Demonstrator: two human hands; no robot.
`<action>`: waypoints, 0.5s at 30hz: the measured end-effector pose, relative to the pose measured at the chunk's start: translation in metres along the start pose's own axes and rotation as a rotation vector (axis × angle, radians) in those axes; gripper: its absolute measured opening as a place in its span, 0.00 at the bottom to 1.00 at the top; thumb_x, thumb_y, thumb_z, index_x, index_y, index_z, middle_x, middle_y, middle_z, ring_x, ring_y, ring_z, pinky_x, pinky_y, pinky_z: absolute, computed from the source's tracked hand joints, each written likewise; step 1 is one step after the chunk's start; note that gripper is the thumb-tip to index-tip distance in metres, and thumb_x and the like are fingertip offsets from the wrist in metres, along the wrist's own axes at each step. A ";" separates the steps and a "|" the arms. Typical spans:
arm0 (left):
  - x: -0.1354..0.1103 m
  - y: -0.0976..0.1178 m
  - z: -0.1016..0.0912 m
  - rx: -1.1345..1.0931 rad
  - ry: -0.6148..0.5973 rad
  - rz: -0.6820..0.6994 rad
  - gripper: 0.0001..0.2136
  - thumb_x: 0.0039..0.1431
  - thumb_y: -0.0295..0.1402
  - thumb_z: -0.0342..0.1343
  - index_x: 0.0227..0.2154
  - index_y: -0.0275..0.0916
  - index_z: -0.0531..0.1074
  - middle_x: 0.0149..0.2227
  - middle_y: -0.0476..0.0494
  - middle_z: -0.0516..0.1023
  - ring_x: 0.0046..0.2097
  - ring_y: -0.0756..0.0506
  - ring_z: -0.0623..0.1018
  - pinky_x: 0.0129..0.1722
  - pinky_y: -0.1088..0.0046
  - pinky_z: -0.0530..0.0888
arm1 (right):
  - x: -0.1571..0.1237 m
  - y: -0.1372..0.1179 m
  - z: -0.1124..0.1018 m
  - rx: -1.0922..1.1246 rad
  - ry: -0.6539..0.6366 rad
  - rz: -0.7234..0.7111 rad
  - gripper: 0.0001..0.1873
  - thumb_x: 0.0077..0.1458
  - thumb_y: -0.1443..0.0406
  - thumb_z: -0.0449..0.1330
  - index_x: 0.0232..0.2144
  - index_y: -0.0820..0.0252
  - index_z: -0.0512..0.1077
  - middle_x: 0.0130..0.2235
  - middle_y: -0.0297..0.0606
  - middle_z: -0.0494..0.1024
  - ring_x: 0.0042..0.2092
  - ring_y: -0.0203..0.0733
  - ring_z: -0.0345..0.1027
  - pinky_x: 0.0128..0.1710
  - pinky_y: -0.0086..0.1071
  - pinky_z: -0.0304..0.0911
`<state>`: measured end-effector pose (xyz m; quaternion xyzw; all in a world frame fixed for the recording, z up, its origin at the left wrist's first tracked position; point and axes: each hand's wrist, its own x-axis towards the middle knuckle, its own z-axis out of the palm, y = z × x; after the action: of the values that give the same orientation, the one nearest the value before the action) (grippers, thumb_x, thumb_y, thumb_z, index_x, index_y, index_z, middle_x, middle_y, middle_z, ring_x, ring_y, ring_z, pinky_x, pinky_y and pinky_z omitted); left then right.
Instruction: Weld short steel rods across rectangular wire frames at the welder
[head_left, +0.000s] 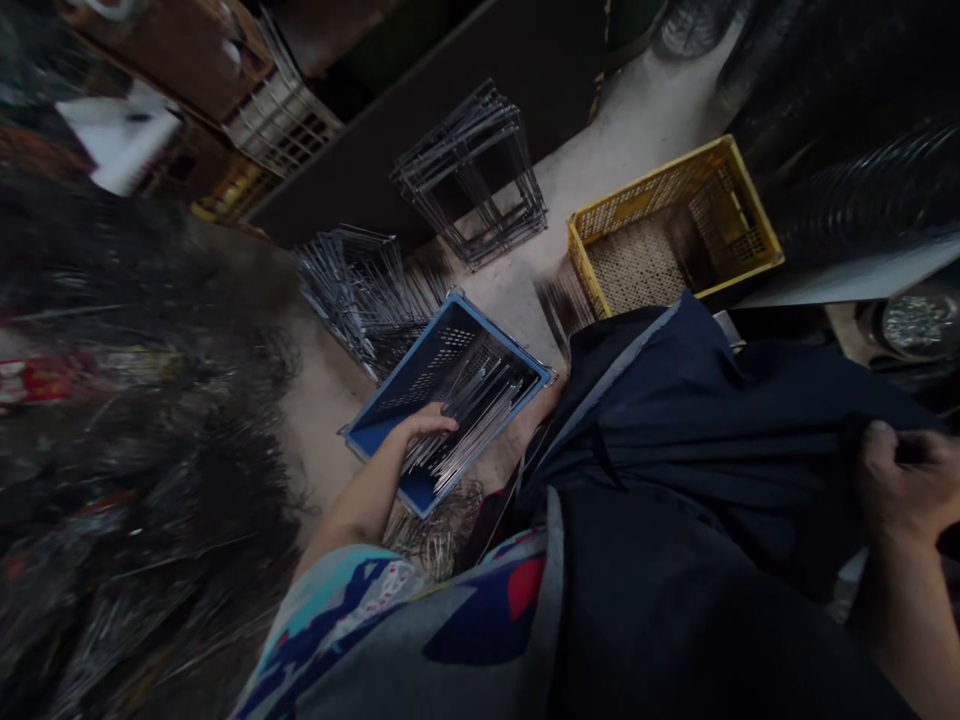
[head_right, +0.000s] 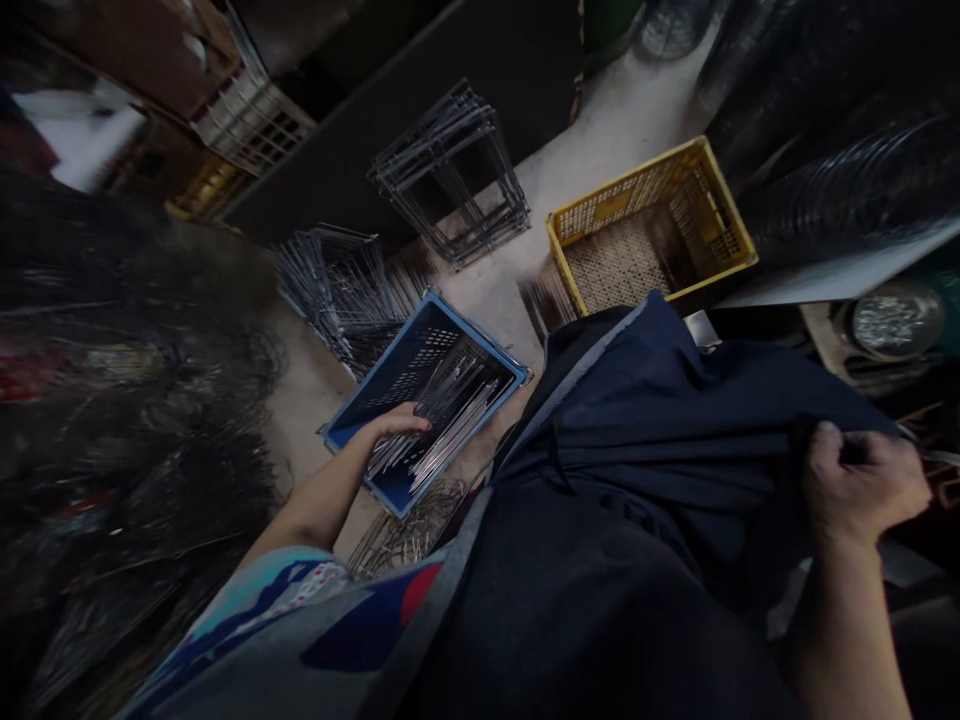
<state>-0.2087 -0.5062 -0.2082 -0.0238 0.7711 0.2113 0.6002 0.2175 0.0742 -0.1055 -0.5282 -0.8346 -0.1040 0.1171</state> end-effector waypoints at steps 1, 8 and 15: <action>-0.006 -0.001 0.001 -0.007 0.006 -0.002 0.18 0.33 0.37 0.64 0.30 0.36 0.68 0.20 0.52 0.69 0.23 0.48 0.69 0.24 0.73 0.68 | 0.000 0.000 0.001 -0.002 0.007 0.001 0.12 0.42 0.59 0.61 0.24 0.63 0.78 0.23 0.54 0.75 0.29 0.52 0.67 0.24 0.36 0.43; -0.037 0.008 0.023 -0.001 0.039 -0.006 0.15 0.33 0.32 0.60 0.30 0.38 0.69 0.20 0.50 0.72 0.23 0.46 0.72 0.23 0.72 0.69 | -0.005 -0.004 -0.004 0.099 0.075 -0.065 0.11 0.43 0.57 0.58 0.20 0.59 0.72 0.22 0.46 0.71 0.27 0.49 0.64 0.25 0.35 0.45; -0.091 0.039 -0.038 0.130 0.206 -0.002 0.16 0.27 0.32 0.61 0.26 0.38 0.71 0.22 0.49 0.75 0.27 0.43 0.74 0.25 0.71 0.71 | -0.011 0.008 -0.002 0.130 0.075 -0.106 0.17 0.48 0.52 0.56 0.23 0.59 0.73 0.22 0.42 0.69 0.27 0.48 0.65 0.24 0.35 0.48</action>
<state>-0.2296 -0.5038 -0.1043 -0.0072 0.8408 0.1565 0.5182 0.2291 0.0677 -0.1066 -0.4702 -0.8614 -0.0756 0.1767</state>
